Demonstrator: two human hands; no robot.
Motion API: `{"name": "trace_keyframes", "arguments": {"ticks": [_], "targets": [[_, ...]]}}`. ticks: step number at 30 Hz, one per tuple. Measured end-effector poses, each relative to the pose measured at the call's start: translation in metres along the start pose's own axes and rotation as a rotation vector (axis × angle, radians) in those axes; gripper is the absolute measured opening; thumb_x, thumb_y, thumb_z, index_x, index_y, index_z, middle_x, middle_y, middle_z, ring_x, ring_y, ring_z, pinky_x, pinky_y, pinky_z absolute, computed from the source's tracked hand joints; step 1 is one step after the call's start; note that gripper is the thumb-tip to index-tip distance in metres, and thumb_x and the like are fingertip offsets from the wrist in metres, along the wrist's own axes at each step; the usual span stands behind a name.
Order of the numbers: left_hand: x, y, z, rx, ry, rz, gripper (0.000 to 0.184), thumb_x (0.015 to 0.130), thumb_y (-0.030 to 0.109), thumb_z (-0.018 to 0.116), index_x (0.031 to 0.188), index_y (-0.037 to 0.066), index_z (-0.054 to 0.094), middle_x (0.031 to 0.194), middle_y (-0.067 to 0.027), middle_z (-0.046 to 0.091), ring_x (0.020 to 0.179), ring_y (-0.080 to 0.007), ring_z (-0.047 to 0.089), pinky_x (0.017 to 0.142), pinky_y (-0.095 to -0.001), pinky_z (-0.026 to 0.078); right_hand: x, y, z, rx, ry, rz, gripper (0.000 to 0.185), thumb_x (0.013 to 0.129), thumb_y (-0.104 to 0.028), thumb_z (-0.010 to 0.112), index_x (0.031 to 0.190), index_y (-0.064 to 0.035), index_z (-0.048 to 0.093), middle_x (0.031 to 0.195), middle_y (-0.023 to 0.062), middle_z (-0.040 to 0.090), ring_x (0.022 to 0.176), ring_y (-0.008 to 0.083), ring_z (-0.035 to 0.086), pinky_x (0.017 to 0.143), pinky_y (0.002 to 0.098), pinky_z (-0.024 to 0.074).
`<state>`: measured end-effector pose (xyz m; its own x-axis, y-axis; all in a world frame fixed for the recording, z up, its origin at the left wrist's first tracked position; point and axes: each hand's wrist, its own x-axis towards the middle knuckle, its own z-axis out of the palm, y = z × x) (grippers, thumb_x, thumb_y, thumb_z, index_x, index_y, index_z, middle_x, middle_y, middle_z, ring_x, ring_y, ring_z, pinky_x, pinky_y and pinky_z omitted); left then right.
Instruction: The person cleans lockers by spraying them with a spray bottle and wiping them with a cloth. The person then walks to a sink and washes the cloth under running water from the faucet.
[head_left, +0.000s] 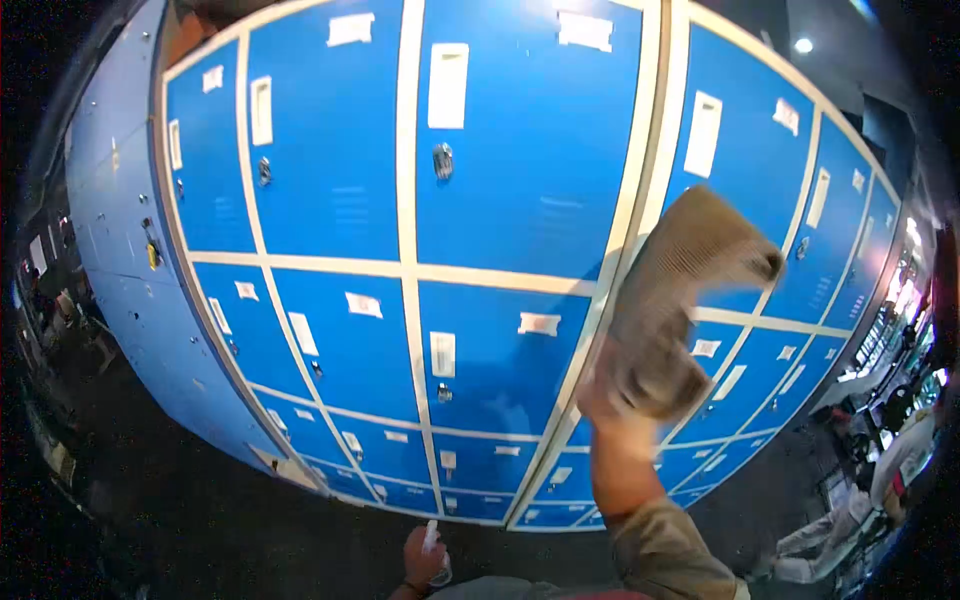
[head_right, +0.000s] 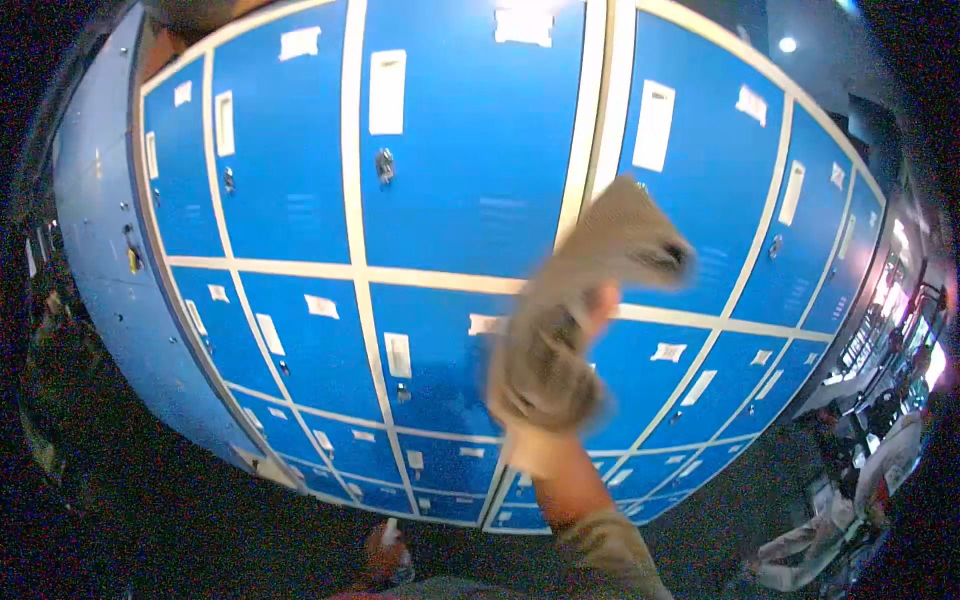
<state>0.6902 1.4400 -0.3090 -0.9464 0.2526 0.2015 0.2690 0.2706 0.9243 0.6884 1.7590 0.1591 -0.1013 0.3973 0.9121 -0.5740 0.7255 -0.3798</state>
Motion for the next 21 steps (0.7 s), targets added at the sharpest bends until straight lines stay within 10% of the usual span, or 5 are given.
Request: {"name": "trace_keyframes", "arguments": {"ticks": [4,12,16,19,21], "targets": [[0.015,0.033,-0.034,-0.004,0.187,0.152,0.035,0.082,0.021,0.062,0.111,0.002,0.058,0.085,-0.009,0.058,0.073,-0.0247,0.059,0.064,-0.0361,0.049,0.134,-0.055,0.129,-0.582,0.17,-0.652,0.056,0.076,-0.044,0.059,0.123,-0.0139,0.056,0.136,0.022,0.04,0.132,0.0392,0.034,0.096,0.0586,0.0304],[0.053,0.007,-0.061,0.093,0.267,-0.041,0.026,0.088,0.029,0.061,0.097,0.005,0.061,0.076,-0.0063,0.059,0.06,-0.0216,0.056,0.057,-0.0389,0.047,0.22,-0.032,0.236,-0.823,-0.043,-0.596,0.075,0.065,-0.032,0.059,0.139,-0.0286,0.044,0.154,0.0124,0.024,0.142,0.0416,0.015,0.105,0.0681,0.0152],[0.073,-0.03,-0.068,-1.291,0.126,-0.528,0.032,0.089,0.034,0.06,0.102,0.005,0.058,0.082,-0.0066,0.062,0.061,-0.0216,0.057,0.054,-0.0395,0.048,0.283,-0.043,0.259,-0.853,0.062,-0.692,0.066,0.073,-0.038,0.055,0.138,-0.0286,0.045,0.153,0.0123,0.026,0.14,0.0389,0.021,0.105,0.066,0.0187],[0.08,0.013,-0.058,0.001,0.156,-0.02,0.024,0.085,0.027,0.062,0.097,0.006,0.06,0.082,-0.0092,0.062,0.064,-0.024,0.059,0.057,-0.0435,0.048,0.294,-0.085,0.26,-0.762,-0.032,-0.546,0.064,0.078,-0.031,0.053,0.14,-0.0211,0.044,0.152,0.0161,0.029,0.141,0.0389,0.019,0.111,0.0617,0.013],[0.09,-0.001,-0.039,0.091,0.242,-0.005,0.019,0.083,0.023,0.062,0.091,0.005,0.061,0.078,-0.0096,0.061,0.064,-0.0245,0.059,0.057,-0.0426,0.048,0.292,-0.059,0.268,-0.773,0.063,-0.629,0.066,0.074,-0.037,0.055,0.138,-0.0257,0.046,0.152,0.0146,0.028,0.141,0.0416,0.018,0.108,0.0643,0.0141]]}}
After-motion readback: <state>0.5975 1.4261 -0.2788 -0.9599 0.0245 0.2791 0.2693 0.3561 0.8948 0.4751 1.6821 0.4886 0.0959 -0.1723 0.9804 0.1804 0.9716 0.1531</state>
